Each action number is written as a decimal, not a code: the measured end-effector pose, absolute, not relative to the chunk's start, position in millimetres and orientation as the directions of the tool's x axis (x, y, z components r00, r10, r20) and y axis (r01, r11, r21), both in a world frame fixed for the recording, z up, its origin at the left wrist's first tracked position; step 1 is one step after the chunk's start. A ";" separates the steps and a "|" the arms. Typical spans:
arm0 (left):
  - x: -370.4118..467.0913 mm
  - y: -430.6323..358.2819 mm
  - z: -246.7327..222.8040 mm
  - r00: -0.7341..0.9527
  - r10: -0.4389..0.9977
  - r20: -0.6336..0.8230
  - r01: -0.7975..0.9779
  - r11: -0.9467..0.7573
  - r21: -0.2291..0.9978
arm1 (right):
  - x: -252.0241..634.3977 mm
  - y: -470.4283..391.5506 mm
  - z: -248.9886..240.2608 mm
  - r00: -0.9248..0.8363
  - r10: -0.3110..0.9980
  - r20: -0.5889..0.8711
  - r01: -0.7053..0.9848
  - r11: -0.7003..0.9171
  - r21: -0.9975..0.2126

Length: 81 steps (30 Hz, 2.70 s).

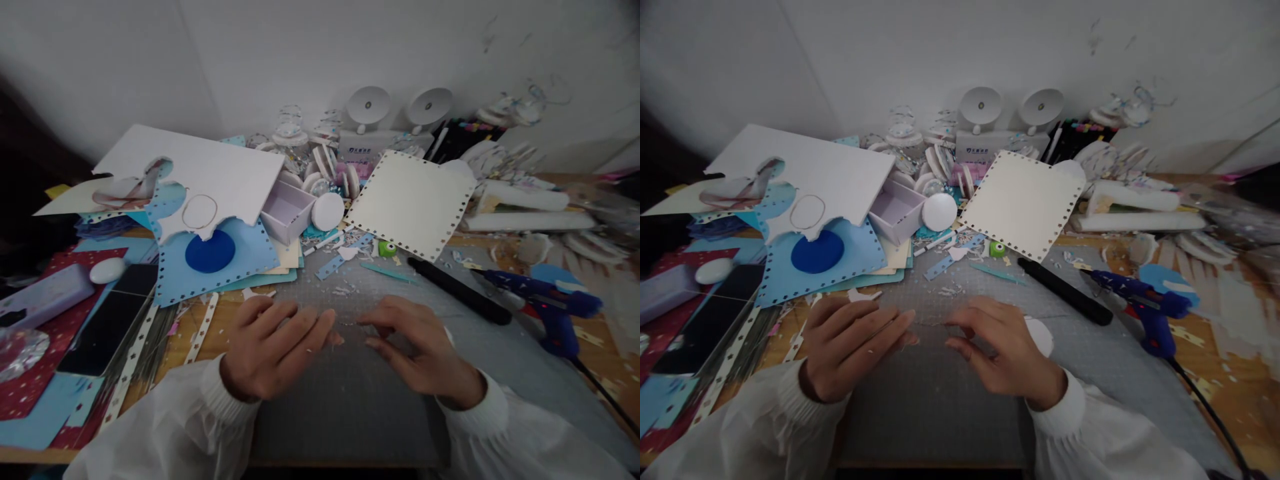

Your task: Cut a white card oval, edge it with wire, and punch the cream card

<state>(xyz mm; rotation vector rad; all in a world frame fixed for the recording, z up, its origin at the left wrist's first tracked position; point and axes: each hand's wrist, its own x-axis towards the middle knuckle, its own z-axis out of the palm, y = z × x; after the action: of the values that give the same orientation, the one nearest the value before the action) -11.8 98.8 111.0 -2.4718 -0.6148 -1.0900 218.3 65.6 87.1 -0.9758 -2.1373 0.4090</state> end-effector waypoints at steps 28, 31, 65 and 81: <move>-9.6 99.8 103.3 0.635 0.269 0.724 0.480 -0.872 -0.097 | 221.7 69.8 75.1 -0.376 0.671 0.639 0.736 0.636 -0.234; -9.0 99.1 104.8 0.644 0.273 0.715 0.482 -0.871 -0.102 | 221.0 69.4 75.5 -0.415 0.642 0.645 0.721 0.664 -0.198; -21.6 86.4 140.2 0.726 0.237 0.646 0.493 -0.833 -0.249 | 229.0 55.0 118.5 -0.378 0.795 0.474 0.709 0.578 -0.404; -45.4 37.0 127.1 0.725 0.190 0.662 0.480 -0.828 -0.288 | 213.8 29.6 146.1 -0.485 0.874 0.030 0.511 0.311 -0.801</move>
<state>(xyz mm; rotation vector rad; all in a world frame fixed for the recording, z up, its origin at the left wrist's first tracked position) -45.4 37.0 127.1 -2.4833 -0.5125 -0.8835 213.8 29.6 146.1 -1.2260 -2.1180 1.0387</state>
